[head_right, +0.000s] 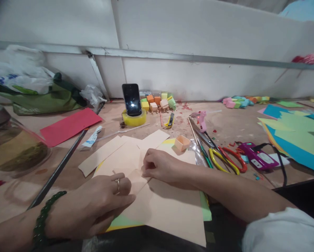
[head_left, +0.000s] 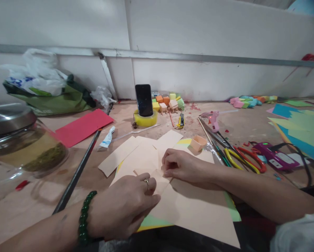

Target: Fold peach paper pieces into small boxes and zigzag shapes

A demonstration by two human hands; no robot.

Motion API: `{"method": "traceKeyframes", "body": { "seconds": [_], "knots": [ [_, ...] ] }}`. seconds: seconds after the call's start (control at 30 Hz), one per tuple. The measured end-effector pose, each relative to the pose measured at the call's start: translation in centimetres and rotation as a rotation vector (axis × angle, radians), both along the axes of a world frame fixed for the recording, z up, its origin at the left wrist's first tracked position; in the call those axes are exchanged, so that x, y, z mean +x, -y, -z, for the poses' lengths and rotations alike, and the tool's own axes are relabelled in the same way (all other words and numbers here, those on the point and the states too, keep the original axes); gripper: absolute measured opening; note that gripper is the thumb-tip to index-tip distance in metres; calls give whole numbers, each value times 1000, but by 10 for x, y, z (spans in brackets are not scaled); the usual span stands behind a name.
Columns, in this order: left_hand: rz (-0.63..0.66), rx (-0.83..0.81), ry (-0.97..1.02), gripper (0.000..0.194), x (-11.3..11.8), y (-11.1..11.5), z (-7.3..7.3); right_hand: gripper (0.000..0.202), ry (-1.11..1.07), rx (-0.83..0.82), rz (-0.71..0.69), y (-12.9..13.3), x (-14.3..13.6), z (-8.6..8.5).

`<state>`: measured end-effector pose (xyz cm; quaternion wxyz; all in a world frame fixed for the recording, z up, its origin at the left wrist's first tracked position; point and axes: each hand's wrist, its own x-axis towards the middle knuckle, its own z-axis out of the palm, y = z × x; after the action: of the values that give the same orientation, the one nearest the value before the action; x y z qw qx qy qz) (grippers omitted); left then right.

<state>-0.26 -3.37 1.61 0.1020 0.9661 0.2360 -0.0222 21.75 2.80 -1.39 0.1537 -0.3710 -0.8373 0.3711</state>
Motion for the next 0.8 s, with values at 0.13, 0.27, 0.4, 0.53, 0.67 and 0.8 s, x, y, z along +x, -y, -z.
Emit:
{"method": "traceKeyframes", "body": {
  "seconds": [0.13, 0.27, 0.4, 0.53, 0.67, 0.8],
  "knots": [
    [-16, -13, 18, 11, 1, 0, -1, 7, 28, 16, -2, 3, -1, -3],
    [-30, -32, 51, 14, 2, -1, -1, 23, 148, 97, 39, 12, -6, -11],
    [-27, -26, 63, 13, 2, -1, 0, 44, 293, 157, 26, 19, -7, -18],
    [-11, -21, 58, 12, 2, -1, 2, 31, 314, 132, 14, 17, 0, -21],
    [-6, -23, 58, 12, 2, 0, 2, 16, 390, 114, -10, 8, 7, -23],
    [-7, -24, 59, 13, 2, 0, 1, 11, 422, 102, -62, -2, 14, -20]
  ]
}}
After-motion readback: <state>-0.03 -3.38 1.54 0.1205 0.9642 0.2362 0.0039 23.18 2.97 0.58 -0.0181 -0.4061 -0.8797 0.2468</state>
